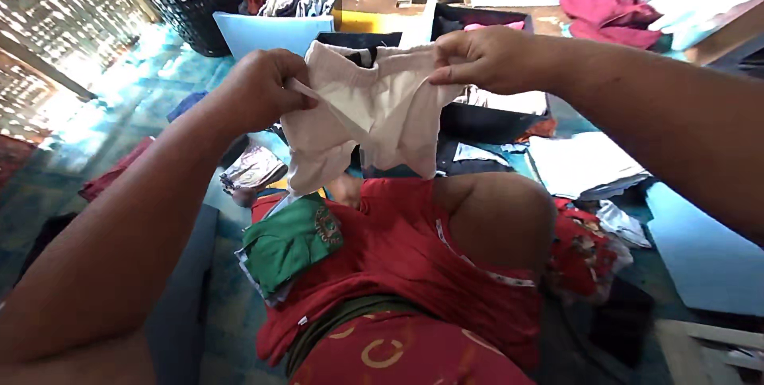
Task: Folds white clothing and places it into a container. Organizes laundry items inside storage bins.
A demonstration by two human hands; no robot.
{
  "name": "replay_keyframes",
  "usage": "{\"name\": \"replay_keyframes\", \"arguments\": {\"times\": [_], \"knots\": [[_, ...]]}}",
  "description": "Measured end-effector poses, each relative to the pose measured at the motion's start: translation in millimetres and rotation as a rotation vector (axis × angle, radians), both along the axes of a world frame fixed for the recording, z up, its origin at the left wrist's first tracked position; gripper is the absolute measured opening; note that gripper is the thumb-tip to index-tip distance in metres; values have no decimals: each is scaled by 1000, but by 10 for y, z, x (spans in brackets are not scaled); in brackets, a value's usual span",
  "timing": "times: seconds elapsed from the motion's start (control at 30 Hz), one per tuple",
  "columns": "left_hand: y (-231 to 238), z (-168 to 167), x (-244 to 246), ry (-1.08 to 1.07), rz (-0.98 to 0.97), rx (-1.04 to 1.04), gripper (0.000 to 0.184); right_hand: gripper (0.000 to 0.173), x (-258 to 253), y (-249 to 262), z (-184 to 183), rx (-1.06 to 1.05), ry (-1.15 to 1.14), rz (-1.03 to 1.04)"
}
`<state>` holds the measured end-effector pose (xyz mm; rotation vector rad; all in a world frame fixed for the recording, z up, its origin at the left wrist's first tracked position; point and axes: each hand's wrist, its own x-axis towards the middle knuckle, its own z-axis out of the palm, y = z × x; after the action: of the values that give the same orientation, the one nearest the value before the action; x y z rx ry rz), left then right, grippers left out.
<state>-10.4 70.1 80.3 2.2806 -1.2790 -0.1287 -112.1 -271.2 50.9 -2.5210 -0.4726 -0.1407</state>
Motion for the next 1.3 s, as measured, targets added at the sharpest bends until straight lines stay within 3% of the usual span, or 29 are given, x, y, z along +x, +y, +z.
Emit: {"name": "replay_keyframes", "arguments": {"times": [0.1,0.23,0.33,0.43,0.53,0.63,0.7,0.8,0.83,0.9,0.93,0.97,1.0,1.1,1.17,1.3], "knots": [[-45,-27,-68,-37,32,-37,11,21,-117,181,138,-203,-154,-96],[-145,3,-214,-188,190,-74,29,22,-228,325,179,-363,-319,-157],[-106,33,-201,-223,291,-184,33,20,-237,272,213,-385,-330,-126],[-44,96,-197,-106,338,-305,43,17,-230,195,181,-361,-324,-69],[34,239,-244,90,338,-298,60,17,-246,171,133,-193,-319,3],[202,293,-146,263,200,-343,32,36,-278,173,118,178,-158,38],[355,307,-86,359,3,-395,32,44,-309,194,144,425,-73,149],[507,343,-112,451,-252,-487,29,38,-354,274,190,617,-84,346],[509,362,-176,492,-230,-526,30,37,-373,334,227,648,-101,335],[388,318,-230,538,23,-582,36,36,-340,426,313,669,-66,208],[351,174,-16,591,17,-576,28,36,-256,442,331,653,3,110],[363,-76,364,668,-119,-586,23,35,-109,444,308,634,81,-19],[308,-236,600,694,-92,-553,23,36,64,448,266,593,160,-175],[-290,-135,508,567,586,-314,21,48,554,490,182,385,258,-499],[-560,-78,573,432,688,-252,30,52,717,548,243,326,217,-568],[-728,93,638,258,723,-213,37,65,768,713,442,521,203,-580]]}}
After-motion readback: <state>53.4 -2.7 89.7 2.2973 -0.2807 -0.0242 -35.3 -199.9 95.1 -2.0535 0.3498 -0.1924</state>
